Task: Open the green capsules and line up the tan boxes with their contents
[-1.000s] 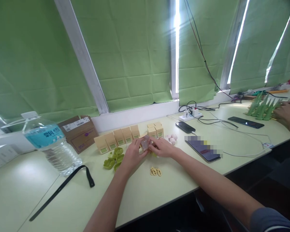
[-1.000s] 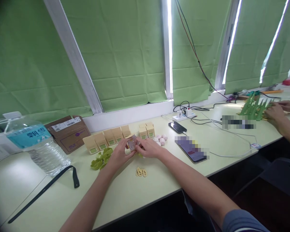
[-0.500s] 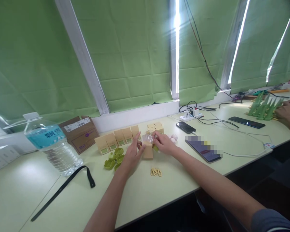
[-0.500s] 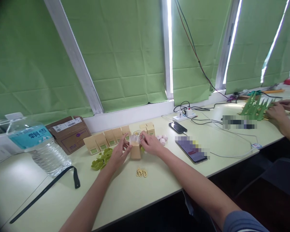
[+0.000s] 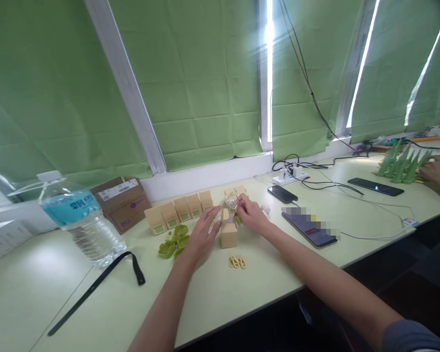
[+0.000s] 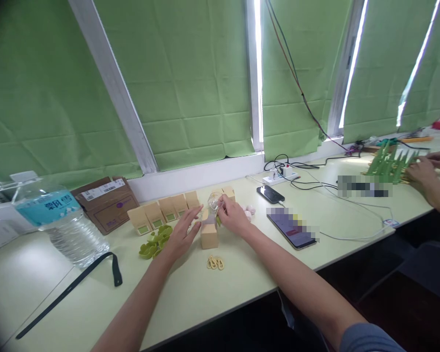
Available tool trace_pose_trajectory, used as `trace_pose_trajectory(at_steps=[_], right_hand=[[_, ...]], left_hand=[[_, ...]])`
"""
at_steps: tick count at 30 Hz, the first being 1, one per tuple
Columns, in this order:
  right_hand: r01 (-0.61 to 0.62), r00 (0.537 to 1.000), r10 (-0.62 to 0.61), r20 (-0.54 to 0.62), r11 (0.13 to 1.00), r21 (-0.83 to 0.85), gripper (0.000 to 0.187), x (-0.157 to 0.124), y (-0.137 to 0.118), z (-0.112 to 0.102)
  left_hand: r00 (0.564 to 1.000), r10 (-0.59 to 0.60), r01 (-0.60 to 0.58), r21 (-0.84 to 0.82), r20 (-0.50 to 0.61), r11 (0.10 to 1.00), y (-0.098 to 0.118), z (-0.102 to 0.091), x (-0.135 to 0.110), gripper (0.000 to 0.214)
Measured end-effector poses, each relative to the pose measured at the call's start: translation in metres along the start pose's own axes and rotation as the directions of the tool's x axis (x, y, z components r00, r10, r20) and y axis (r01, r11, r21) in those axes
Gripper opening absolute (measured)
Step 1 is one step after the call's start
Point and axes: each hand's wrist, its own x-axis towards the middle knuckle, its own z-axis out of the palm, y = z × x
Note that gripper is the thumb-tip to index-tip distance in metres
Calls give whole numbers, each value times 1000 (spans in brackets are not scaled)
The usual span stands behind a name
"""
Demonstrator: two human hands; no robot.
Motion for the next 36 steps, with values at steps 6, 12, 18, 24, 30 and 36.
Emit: trace_pose_trajectory(at_steps=[6, 12, 18, 24, 30, 36], right_hand=[[-6, 1000, 6, -19, 1000, 5, 10, 1, 4, 1], [-23, 992, 36, -125, 995, 100, 6, 6, 12, -8], [7, 980, 39, -197, 973, 231, 5, 7, 10, -16], [85, 986, -56, -156, 978, 189, 7, 6, 7, -11], [137, 987, -122, -101, 978, 159, 10, 3, 2, -9], [135, 988, -122, -99, 980, 148, 10, 4, 3, -9]], left_hand=[[995, 96, -97, -88, -21, 991, 6, 2, 1, 37], [976, 51, -72, -95, -214, 993, 7, 3, 2, 21], [913, -75, -13, -212, -402, 977, -1, -16, 21, 24], [934, -139, 68, -219, -330, 973, -14, -53, 77, 49], [952, -136, 96, -154, -273, 983, -17, -57, 126, 25], [921, -259, 140, -373, -290, 917, -28, -36, 153, 20]])
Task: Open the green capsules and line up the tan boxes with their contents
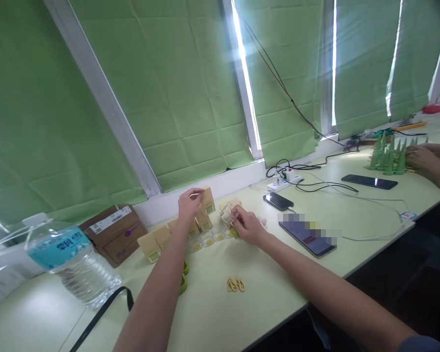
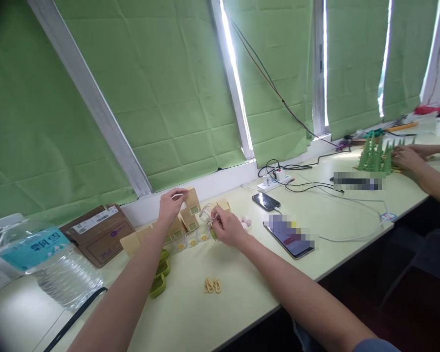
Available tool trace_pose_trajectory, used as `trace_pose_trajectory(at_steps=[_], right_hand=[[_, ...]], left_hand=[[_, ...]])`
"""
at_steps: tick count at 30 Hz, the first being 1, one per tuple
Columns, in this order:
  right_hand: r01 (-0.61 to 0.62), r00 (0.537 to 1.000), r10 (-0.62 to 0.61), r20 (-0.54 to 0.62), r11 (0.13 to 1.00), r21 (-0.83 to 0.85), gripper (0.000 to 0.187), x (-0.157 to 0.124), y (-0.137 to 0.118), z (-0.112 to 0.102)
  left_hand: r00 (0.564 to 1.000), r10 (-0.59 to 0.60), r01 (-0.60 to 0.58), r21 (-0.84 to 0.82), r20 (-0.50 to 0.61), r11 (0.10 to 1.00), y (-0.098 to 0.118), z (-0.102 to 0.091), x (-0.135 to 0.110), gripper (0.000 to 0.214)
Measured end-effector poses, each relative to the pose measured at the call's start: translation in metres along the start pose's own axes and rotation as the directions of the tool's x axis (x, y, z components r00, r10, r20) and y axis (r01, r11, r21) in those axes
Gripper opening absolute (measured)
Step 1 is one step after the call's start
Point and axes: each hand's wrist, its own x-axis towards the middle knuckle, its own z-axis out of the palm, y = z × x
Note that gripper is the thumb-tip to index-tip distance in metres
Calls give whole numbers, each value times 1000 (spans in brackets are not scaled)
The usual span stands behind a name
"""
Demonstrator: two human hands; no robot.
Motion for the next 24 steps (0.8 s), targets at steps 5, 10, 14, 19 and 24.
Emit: trace_pose_trajectory(at_steps=[5, 10, 14, 19, 24], right_hand=[[8, 1000, -8, 3, 1000, 0, 10, 0, -1, -1], [-22, 1000, 22, 22, 1000, 12, 9, 0, -4, -2], [-34, 998, 34, 44, 999, -1, 8, 0, -6, -2], [-14, 999, 15, 43, 1000, -14, 7, 0, -6, -2], [2, 999, -1, 34, 1000, -28, 7, 0, -6, -2]], left_hand=[[995, -29, 9, -190, -100, 982, -16, 14, 10, 37], [989, -44, 36, -59, -141, 998, -38, 20, 14, 51], [990, -90, 114, 247, -105, 962, -54, 24, 8, 47], [996, -89, 79, 420, 3, 904, -56, 32, 5, 30], [989, -82, -8, 591, 126, 806, -46, 28, 14, 22]])
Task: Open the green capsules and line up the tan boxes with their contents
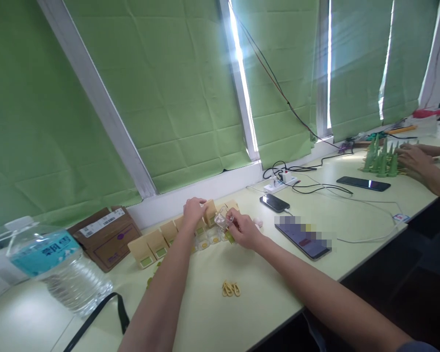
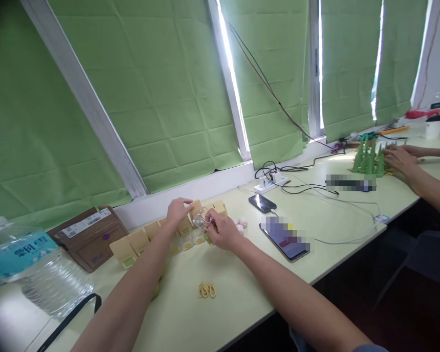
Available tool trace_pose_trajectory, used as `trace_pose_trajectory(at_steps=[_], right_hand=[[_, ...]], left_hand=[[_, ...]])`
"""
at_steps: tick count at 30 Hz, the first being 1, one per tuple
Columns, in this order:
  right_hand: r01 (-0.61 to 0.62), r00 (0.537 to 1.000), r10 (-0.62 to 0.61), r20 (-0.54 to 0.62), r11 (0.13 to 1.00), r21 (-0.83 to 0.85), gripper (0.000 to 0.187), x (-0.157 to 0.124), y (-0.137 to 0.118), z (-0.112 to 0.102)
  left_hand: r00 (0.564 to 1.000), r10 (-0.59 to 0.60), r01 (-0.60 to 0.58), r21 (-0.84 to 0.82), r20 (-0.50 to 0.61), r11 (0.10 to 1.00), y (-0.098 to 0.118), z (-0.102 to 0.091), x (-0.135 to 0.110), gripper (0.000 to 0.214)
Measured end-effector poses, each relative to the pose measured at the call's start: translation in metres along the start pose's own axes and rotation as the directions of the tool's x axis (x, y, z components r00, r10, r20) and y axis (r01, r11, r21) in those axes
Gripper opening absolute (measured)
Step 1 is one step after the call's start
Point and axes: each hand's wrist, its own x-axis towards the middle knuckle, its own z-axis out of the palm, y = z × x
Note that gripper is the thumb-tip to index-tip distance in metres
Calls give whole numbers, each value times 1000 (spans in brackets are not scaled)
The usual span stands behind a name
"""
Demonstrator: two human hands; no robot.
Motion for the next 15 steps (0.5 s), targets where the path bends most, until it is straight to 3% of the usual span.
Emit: trace_pose_trajectory(at_steps=[9, 15], right_hand=[[-20, 1000, 20, 15, 999, -27, 8, 0, 0, 0], [-29, 998, 33, 56, 998, -63, 11, 2, 2, 1]], left_hand=[[982, -4, -32, 187, 191, 982, -9, -27, -4, 7], [986, 90, -119, 214, 143, 970, 1, -41, -11, 22]])
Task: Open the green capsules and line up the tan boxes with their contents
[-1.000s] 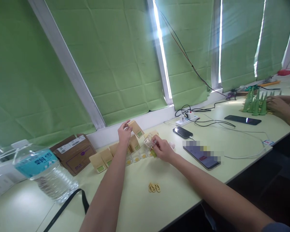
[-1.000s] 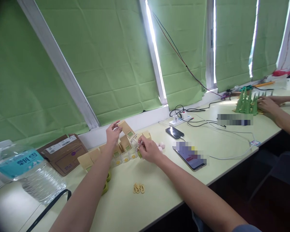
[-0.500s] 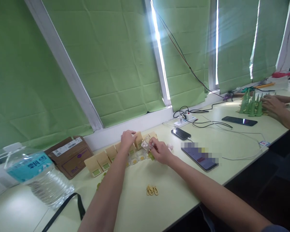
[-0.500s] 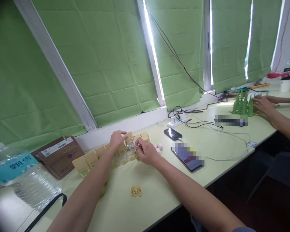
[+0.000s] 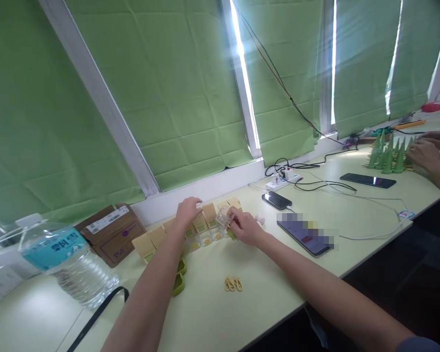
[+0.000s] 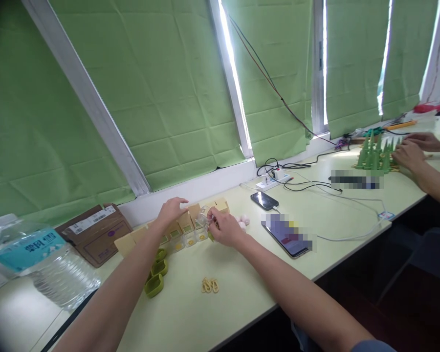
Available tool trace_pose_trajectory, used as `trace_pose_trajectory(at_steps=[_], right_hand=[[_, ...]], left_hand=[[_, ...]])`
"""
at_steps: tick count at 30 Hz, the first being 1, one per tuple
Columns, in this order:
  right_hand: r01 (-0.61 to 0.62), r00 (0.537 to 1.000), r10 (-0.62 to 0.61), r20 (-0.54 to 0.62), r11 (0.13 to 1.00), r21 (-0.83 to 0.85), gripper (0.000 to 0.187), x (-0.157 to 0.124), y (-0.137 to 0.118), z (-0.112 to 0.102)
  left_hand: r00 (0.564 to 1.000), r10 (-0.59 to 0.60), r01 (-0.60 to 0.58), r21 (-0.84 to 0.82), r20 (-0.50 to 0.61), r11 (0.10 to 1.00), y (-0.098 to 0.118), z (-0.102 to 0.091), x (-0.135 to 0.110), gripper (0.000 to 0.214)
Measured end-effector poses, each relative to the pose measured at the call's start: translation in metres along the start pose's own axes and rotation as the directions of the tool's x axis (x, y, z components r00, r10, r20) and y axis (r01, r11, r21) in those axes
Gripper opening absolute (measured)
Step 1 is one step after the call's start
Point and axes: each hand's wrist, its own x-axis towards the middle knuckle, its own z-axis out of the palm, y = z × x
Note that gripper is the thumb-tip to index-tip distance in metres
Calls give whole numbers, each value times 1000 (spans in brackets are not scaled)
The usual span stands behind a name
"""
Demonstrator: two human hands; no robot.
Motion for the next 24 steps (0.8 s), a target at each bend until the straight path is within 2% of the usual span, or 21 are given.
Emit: trace_pose_trajectory(at_steps=[3, 5, 7, 9, 11, 16, 18, 21, 24], right_hand=[[-28, 996, 35, 85, 996, -79, 13, 0, 3, 4], [-32, 988, 52, 145, 990, -138, 14, -1, 4, 7], [-27, 981, 60, 183, 984, -176, 16, -3, 3, 10], [-21, 978, 58, 198, 983, -184, 16, -4, 2, 13], [-5, 976, 43, 214, 984, -177, 15, -5, 1, 15], [44, 955, 7, 295, 985, -165, 18, -8, 1, 21], [47, 948, 1, 318, 989, -142, 20, -10, 0, 23], [65, 938, -28, 346, 993, -97, 22, -12, -4, 23], [82, 928, -52, 370, 994, -66, 27, -12, -8, 20]], left_hand=[[994, 88, -91, -51, -68, 995, 14, -12, -20, 25], [977, 173, -198, -222, -123, 955, 25, -18, -42, 27], [964, 250, -266, -365, -93, 892, 34, -18, -67, 30], [937, 348, -335, -395, -41, 855, 38, -11, -92, 32], [919, 393, -370, -394, -22, 841, 37, 1, -113, 30], [924, 380, -363, -381, -30, 851, 20, 28, -137, 24], [931, 364, -350, -380, -39, 856, 14, 30, -141, 31], [950, 305, -308, -384, -70, 871, 11, 28, -146, 56], [964, 261, -265, -339, -58, 903, 14, 27, -149, 59]])
